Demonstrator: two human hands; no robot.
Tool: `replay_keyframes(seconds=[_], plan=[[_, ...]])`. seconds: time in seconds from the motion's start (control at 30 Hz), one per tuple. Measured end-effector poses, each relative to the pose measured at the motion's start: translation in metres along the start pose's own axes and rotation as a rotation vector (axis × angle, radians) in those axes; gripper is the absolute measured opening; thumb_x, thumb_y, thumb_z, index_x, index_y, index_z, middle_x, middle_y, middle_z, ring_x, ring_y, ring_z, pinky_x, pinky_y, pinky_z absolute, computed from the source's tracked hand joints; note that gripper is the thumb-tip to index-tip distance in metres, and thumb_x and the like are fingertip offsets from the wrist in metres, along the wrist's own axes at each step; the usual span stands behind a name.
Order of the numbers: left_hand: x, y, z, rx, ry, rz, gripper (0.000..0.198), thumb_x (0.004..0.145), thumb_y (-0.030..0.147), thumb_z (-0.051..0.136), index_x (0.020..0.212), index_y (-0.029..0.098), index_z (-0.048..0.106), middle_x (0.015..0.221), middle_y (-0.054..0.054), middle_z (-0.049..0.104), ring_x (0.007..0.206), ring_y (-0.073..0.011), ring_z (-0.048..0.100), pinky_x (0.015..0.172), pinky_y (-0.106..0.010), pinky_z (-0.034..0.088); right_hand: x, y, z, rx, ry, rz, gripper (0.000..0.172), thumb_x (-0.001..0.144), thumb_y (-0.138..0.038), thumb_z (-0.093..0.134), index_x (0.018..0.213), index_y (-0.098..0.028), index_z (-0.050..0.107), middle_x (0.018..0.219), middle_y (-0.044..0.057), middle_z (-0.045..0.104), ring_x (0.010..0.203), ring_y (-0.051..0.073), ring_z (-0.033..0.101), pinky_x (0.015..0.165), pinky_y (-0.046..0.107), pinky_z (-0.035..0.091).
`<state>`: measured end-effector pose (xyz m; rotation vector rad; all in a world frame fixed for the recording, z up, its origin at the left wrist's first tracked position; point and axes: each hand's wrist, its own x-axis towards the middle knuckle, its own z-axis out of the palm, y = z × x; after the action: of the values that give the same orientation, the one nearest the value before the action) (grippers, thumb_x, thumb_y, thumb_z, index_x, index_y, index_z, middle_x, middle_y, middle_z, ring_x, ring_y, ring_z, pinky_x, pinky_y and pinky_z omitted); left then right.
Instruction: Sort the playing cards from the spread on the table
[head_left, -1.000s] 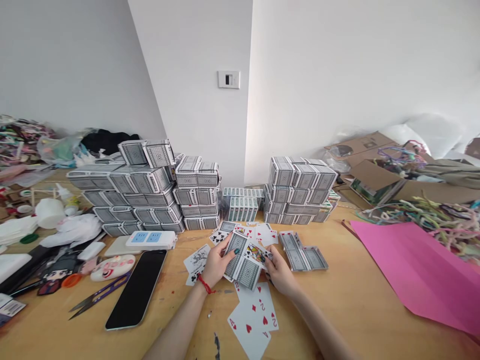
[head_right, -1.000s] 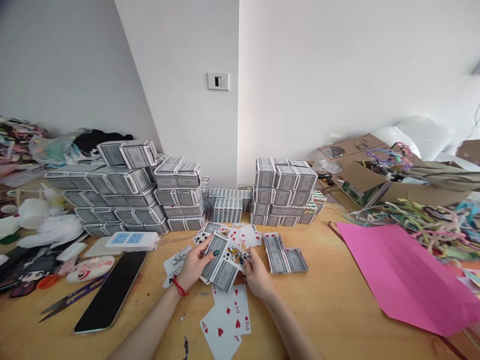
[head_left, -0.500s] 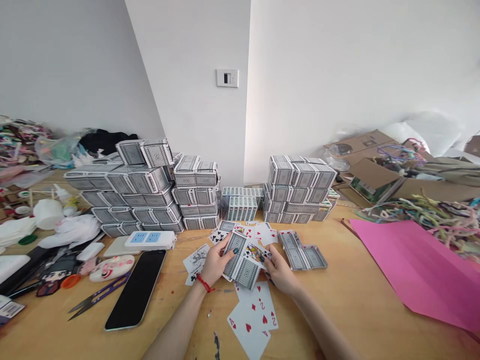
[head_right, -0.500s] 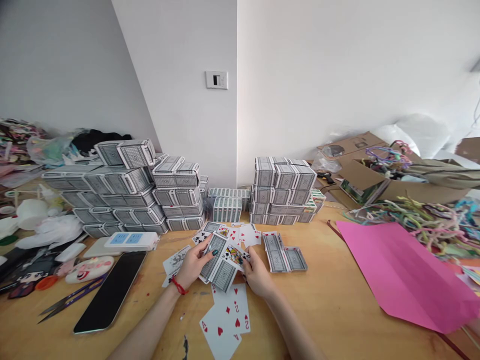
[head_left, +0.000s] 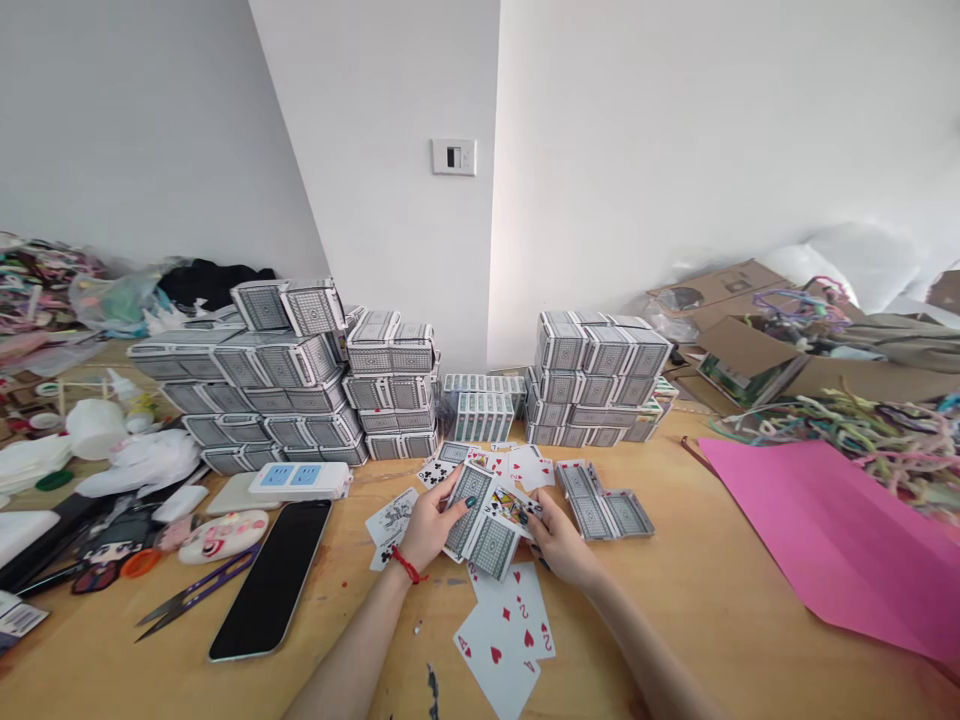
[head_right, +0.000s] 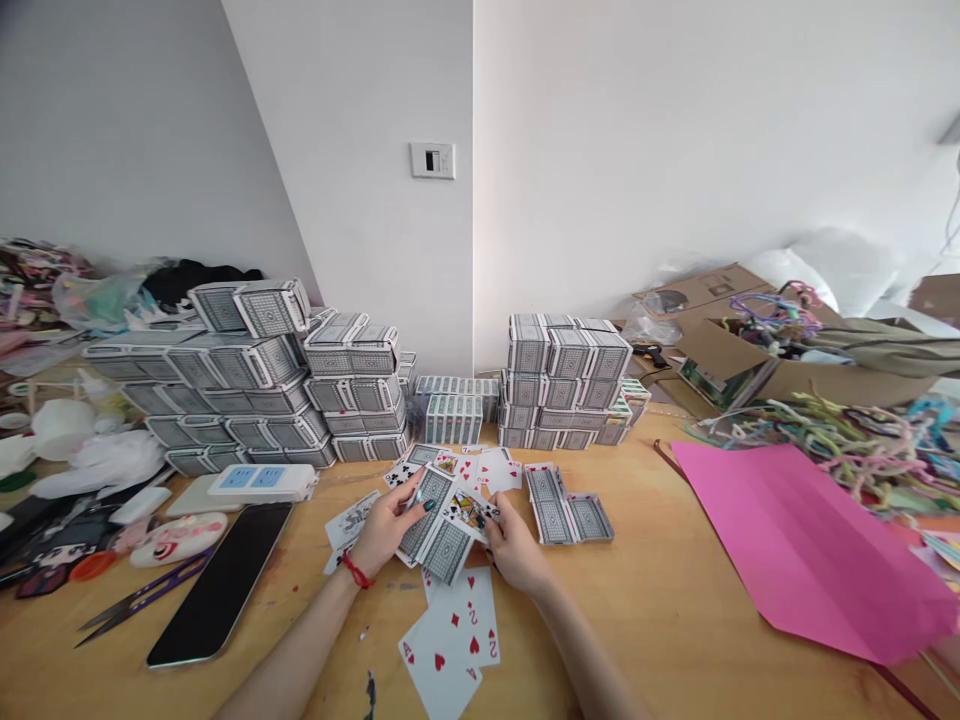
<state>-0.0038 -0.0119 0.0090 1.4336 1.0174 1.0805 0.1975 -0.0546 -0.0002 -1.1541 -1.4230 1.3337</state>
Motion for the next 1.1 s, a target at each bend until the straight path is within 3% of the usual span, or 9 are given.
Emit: replay_keyframes(seconds=[1.1], plan=[[0.0, 0.0, -0.004, 0.051, -0.041, -0.017, 0.055, 0.07, 0.023, 0.056, 0.123, 0.016, 0.042, 0.129, -0.003, 0.042, 0.118, -0.0195, 0.039, 0.102, -0.034, 0.028, -0.002, -0.011, -0.002, 0.077, -0.044, 0.092, 0.025, 0.078, -0.044, 0.043, 0.077, -0.022, 0.031, 0.057, -0.008, 0.035, 0.04, 0.006, 0.028, 0.036, 0.018, 0.022]])
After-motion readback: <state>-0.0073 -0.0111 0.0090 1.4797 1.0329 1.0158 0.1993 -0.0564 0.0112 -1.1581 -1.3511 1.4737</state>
